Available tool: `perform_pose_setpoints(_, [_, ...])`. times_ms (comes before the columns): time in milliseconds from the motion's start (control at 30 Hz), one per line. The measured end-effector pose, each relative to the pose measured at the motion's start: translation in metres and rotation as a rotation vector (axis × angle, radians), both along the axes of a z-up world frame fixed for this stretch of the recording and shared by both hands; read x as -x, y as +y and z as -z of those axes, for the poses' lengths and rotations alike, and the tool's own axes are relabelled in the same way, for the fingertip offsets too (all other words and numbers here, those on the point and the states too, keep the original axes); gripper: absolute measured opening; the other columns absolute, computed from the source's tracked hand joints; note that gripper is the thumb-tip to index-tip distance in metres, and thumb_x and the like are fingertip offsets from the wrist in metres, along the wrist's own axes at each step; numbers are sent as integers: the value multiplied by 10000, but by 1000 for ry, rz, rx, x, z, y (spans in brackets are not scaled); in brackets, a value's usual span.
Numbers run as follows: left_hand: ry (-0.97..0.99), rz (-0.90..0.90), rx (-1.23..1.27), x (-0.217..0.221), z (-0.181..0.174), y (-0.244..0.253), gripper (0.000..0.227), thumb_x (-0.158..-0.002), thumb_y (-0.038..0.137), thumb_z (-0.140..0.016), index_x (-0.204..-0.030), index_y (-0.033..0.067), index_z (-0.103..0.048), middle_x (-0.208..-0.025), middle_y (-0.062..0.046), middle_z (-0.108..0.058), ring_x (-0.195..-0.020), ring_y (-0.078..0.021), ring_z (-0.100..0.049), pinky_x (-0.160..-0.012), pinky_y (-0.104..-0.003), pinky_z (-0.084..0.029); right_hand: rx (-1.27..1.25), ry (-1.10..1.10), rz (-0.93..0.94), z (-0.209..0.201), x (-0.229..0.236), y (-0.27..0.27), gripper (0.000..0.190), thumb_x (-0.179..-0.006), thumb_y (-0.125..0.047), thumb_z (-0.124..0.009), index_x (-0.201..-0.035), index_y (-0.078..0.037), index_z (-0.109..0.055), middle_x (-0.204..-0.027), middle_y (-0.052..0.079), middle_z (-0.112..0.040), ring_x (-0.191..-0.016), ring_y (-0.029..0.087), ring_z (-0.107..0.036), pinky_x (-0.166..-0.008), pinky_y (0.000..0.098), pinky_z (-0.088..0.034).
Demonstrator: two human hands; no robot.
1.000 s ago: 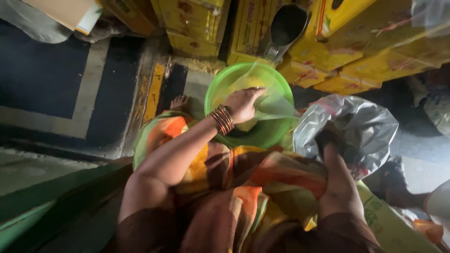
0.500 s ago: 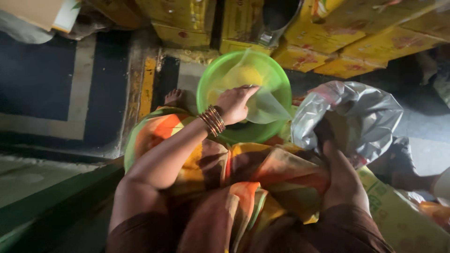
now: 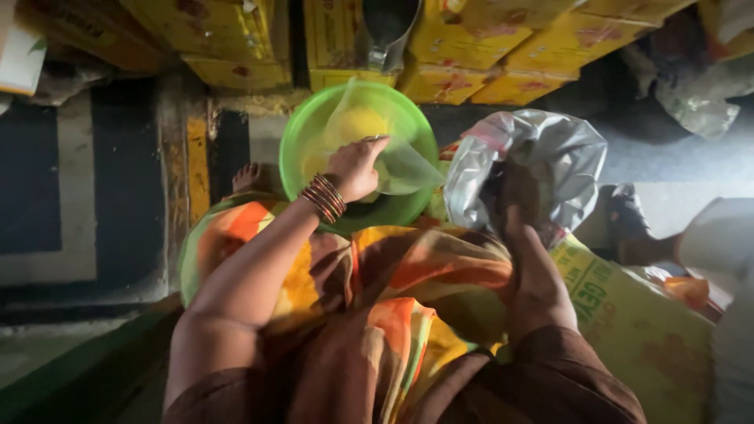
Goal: The person scoops a yellow grain from a large sack using a metal scoop and pours it into small plastic bags held open over a green basin. The person repeatedly fills the bags and places them into the basin.
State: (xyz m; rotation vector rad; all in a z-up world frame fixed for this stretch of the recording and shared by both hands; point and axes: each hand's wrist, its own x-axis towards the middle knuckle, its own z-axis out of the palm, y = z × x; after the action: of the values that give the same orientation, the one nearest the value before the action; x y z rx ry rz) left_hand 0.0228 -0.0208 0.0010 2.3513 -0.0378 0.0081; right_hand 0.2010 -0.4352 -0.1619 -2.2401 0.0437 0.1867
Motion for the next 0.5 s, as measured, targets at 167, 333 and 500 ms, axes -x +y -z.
perform_pose_setpoints(167, [58, 9, 19, -5, -6, -5, 660, -794, 19, -578, -1451, 66, -532, -1303, -197, -659, -1091, -372, -680, -949, -467, -545, -242, -68, 145, -29, 4, -18, 299, -1018, -344, -597, -979, -104, -771, -927, 20, -752, -808, 92, -692, -693, 264, -535])
perform_pose_setpoints(333, [-95, 2, 33, -5, -11, -7, 644, -776, 19, -590, -1417, 62, -546, -1329, -202, -655, -1124, -381, -659, -956, -466, -535, -480, 94, 589, -53, 38, -39, 299, -1007, -394, -686, -938, -103, -687, -778, -5, -584, -634, 134, -513, -531, 323, -386])
perform_pose_setpoints(500, [138, 14, -4, -3, -11, -10, 682, -792, 15, -573, -1466, 80, -491, -1326, -198, -639, -1101, -356, -676, -954, -449, -544, -345, -279, 528, -67, 68, -52, 248, -957, -244, -743, -966, -18, -642, -799, 35, -613, -646, 176, -563, -584, 336, -481])
